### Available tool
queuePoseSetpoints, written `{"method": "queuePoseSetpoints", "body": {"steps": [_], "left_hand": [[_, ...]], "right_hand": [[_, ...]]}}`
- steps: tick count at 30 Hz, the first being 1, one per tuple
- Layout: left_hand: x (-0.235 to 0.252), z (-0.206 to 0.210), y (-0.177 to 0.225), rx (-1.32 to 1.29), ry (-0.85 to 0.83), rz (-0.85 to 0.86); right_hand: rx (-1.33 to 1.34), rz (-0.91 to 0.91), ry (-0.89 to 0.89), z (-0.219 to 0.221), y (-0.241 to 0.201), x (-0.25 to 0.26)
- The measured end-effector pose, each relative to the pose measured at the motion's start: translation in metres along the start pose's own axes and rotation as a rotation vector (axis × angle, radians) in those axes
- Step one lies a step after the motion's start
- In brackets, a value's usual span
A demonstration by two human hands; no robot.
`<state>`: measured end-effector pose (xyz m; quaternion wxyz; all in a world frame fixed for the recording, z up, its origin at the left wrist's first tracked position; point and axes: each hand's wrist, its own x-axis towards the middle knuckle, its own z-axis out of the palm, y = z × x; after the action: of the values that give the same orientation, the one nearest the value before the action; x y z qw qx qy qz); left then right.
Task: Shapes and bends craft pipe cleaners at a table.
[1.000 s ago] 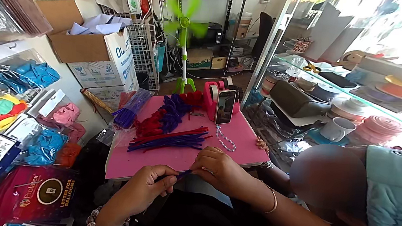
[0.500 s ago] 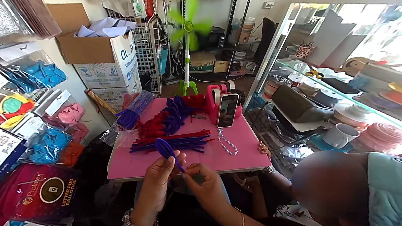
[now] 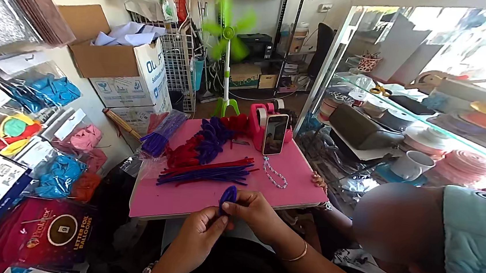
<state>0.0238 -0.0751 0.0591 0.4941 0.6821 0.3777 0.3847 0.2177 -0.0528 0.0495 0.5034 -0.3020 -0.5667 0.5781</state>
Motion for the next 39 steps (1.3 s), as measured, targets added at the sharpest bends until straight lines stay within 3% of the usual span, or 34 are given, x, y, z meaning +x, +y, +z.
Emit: {"method": "queuePoseSetpoints", "body": {"steps": [6, 8, 13, 19, 21, 25, 27, 31, 35, 39], "left_hand": [[-0.002, 0.006, -0.006, 0.15, 0.066, 0.082], [-0.002, 0.006, -0.008, 0.173, 0.093, 0.101], [-0.006, 0.006, -0.007, 0.121, 0.081, 0.059], [-0.006, 0.003, 0.001, -0.048, 0.039, 0.021], [-0.008, 0.002, 0.004, -0.084, 0.051, 0.024], [-0.007, -0.001, 0.007, -0.178, 0.13, -0.035], [-0.006, -0.002, 0.007, -0.204, 0.13, -0.035], [-0.005, 0.001, 0.004, -0.11, 0.066, -0.022], [-0.001, 0.005, -0.001, 0.106, 0.271, 0.11], [0.003, 0.007, -0.004, 0.1, 0.363, 0.265]], "right_hand": [[0.057, 0.049, -0.07, 0.003, -0.005, -0.005], [0.002, -0.027, -0.025, 0.005, -0.003, -0.006], [-0.293, -0.329, 0.178, 0.012, 0.009, -0.008], [-0.875, -0.957, 0.339, 0.005, 0.025, 0.004], [-0.844, -0.891, 0.356, 0.005, 0.02, 0.007], [-0.325, -0.351, 0.208, -0.002, -0.004, 0.004], [-0.131, -0.204, 0.078, 0.0, -0.007, -0.004], [-0.065, -0.175, 0.103, 0.01, -0.001, -0.013], [-0.206, -0.175, 0.155, 0.011, -0.005, -0.013], [-0.222, -0.168, 0.133, 0.014, -0.004, -0.014]]}}
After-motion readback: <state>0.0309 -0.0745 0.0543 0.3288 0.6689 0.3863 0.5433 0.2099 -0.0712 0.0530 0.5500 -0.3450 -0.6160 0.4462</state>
